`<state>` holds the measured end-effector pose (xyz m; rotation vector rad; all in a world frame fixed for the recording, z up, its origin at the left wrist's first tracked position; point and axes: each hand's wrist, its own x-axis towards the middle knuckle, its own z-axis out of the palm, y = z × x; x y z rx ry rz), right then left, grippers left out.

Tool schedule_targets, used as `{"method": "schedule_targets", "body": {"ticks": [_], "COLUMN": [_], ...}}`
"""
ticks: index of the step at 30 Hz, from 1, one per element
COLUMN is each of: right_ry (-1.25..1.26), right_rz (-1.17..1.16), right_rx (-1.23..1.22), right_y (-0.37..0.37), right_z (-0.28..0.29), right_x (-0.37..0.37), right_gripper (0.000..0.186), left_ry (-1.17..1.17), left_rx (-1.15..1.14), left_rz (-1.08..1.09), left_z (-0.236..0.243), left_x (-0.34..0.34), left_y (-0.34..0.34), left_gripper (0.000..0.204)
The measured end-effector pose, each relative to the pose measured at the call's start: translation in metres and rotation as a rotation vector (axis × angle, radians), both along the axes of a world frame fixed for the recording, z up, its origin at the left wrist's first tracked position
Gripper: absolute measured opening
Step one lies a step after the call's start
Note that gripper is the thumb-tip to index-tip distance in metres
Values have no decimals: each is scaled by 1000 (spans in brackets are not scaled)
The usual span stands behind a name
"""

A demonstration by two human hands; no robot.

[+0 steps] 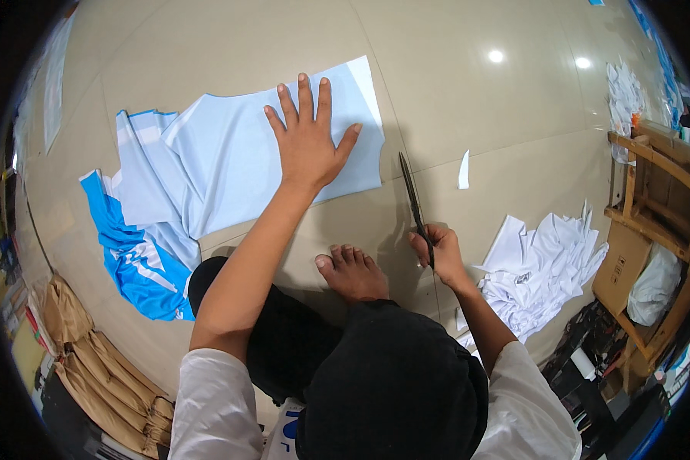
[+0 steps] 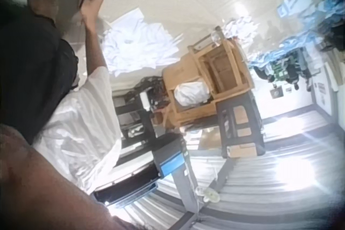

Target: The person sits on the floor and uses scissors to cut a large piece of blue and white fabric. They trim the edges and cut along the color lines to separate sections of the material.

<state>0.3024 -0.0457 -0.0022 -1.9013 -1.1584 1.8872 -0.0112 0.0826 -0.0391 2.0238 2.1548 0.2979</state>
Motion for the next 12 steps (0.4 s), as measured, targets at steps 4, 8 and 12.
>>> {"method": "schedule_targets", "body": {"ticks": [4, 8, 12], "right_ry": [45, 32, 91], "right_rz": [32, 68, 68], "right_rx": [-32, -89, -138], "right_y": [19, 33, 41], "right_z": [2, 10, 8], "right_x": [-5, -7, -7], "right_gripper": [34, 33, 33], "left_ry": [-3, -13, -19], "left_rx": [42, 17, 4], "left_rz": [72, 68, 76], "left_z": [-14, -8, -3], "left_x": [4, 10, 11], "left_y": [-1, 1, 2], "left_gripper": [98, 101, 104]}}
